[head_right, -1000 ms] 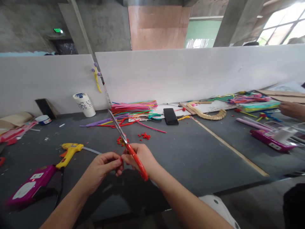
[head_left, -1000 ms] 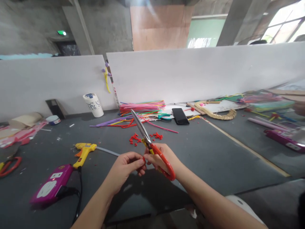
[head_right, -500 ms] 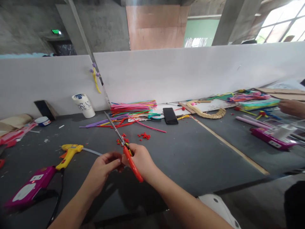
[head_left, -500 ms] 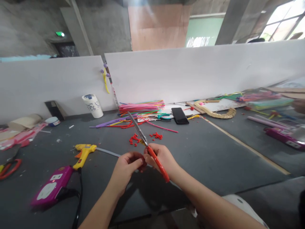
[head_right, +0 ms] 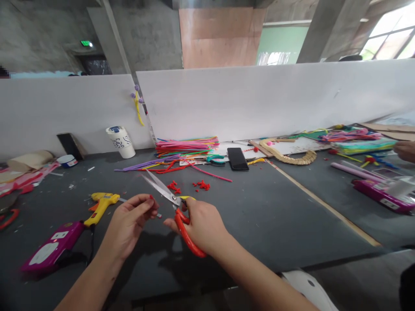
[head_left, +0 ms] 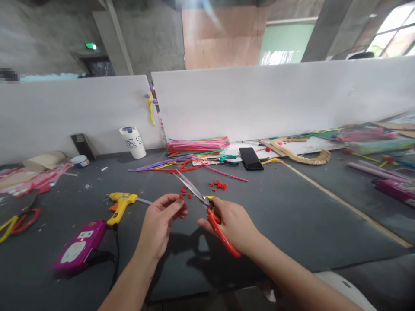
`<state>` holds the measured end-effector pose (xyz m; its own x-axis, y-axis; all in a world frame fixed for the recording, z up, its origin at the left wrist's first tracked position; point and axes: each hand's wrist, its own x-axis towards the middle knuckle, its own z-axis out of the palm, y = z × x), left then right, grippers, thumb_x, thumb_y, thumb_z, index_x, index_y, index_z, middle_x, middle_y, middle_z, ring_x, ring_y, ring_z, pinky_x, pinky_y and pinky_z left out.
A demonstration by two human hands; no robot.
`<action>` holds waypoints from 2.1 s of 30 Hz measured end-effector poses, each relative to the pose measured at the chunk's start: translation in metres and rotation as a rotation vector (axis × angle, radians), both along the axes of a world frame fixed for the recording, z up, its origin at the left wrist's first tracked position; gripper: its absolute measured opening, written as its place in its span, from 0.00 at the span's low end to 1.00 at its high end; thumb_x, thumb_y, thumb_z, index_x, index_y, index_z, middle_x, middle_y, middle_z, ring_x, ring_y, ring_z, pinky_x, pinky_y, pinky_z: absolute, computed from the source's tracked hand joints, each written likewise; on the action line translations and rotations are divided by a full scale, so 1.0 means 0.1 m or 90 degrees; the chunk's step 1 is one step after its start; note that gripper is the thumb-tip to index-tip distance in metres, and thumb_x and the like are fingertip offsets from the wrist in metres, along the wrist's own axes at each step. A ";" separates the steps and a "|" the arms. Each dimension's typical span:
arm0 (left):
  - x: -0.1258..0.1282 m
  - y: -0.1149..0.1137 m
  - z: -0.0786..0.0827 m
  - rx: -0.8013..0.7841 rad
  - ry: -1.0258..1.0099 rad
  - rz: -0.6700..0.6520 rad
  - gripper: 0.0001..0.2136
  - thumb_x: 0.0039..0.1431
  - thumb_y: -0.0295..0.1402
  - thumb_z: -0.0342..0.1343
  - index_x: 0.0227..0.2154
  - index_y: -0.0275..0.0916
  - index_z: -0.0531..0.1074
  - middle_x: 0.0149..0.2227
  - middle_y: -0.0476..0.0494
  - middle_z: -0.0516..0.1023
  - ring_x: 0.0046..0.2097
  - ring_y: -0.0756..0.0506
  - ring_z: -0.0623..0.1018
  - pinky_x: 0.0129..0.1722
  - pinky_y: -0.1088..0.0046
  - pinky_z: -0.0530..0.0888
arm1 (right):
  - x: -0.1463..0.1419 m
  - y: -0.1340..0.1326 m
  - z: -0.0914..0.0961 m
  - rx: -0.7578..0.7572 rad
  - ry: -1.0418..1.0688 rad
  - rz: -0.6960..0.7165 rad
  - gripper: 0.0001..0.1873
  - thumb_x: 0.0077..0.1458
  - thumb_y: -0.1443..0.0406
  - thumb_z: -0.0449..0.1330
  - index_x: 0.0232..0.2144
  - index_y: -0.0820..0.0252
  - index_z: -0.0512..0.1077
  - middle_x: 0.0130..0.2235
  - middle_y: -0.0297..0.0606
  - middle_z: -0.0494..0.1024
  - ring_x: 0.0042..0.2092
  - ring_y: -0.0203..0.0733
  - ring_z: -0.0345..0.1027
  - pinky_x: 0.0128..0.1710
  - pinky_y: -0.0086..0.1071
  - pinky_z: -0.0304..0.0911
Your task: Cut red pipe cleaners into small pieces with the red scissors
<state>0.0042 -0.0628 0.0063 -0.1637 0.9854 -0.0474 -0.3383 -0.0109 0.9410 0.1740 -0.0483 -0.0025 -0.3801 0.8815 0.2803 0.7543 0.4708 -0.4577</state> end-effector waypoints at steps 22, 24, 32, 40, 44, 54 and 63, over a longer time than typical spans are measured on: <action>-0.10 0.02 0.03 0.076 -0.026 0.042 0.02 0.43 0.27 0.58 0.24 0.35 0.73 0.22 0.50 0.74 0.24 0.54 0.72 0.25 0.81 0.69 | -0.03 0.00 -0.14 0.081 -0.134 0.034 0.21 0.51 0.50 0.47 0.29 0.62 0.65 0.29 0.40 0.73 0.30 0.42 0.66 0.26 0.29 0.48; -0.11 0.02 0.03 0.081 -0.012 0.041 0.02 0.43 0.27 0.58 0.24 0.35 0.73 0.22 0.50 0.74 0.23 0.54 0.72 0.25 0.81 0.68 | -0.02 0.00 -0.14 0.090 -0.139 0.022 0.21 0.51 0.49 0.47 0.29 0.62 0.65 0.28 0.41 0.73 0.30 0.42 0.66 0.26 0.29 0.48; -0.11 0.03 0.03 0.083 0.013 0.044 0.03 0.43 0.28 0.59 0.23 0.34 0.72 0.22 0.50 0.74 0.23 0.54 0.72 0.25 0.81 0.68 | -0.01 0.00 -0.14 0.112 -0.147 0.025 0.22 0.51 0.49 0.47 0.29 0.62 0.66 0.28 0.41 0.74 0.29 0.42 0.66 0.26 0.29 0.47; -0.10 0.03 0.04 0.076 0.006 0.055 0.04 0.41 0.28 0.60 0.23 0.34 0.72 0.22 0.50 0.74 0.23 0.54 0.72 0.24 0.80 0.68 | -0.02 0.01 -0.15 0.117 -0.164 0.020 0.21 0.51 0.50 0.47 0.28 0.62 0.66 0.27 0.40 0.73 0.29 0.42 0.66 0.26 0.30 0.47; -0.09 0.03 0.05 0.071 -0.005 0.057 0.04 0.41 0.28 0.60 0.23 0.34 0.73 0.21 0.50 0.74 0.22 0.54 0.71 0.23 0.81 0.68 | -0.03 0.01 -0.17 0.119 -0.171 0.016 0.20 0.51 0.50 0.47 0.28 0.61 0.66 0.27 0.39 0.73 0.29 0.43 0.67 0.25 0.30 0.47; -0.10 0.02 0.04 0.077 -0.013 0.047 0.03 0.42 0.27 0.59 0.23 0.34 0.73 0.21 0.50 0.74 0.22 0.54 0.72 0.23 0.81 0.67 | -0.04 0.01 -0.16 0.111 -0.178 0.015 0.22 0.52 0.50 0.45 0.27 0.62 0.65 0.26 0.40 0.73 0.28 0.43 0.67 0.25 0.30 0.47; -0.11 0.03 0.04 0.078 -0.015 0.046 0.03 0.41 0.27 0.59 0.23 0.34 0.72 0.20 0.51 0.74 0.22 0.53 0.72 0.23 0.80 0.67 | -0.05 -0.01 -0.18 0.124 -0.170 0.016 0.22 0.53 0.50 0.45 0.26 0.62 0.66 0.25 0.39 0.73 0.27 0.42 0.67 0.24 0.30 0.46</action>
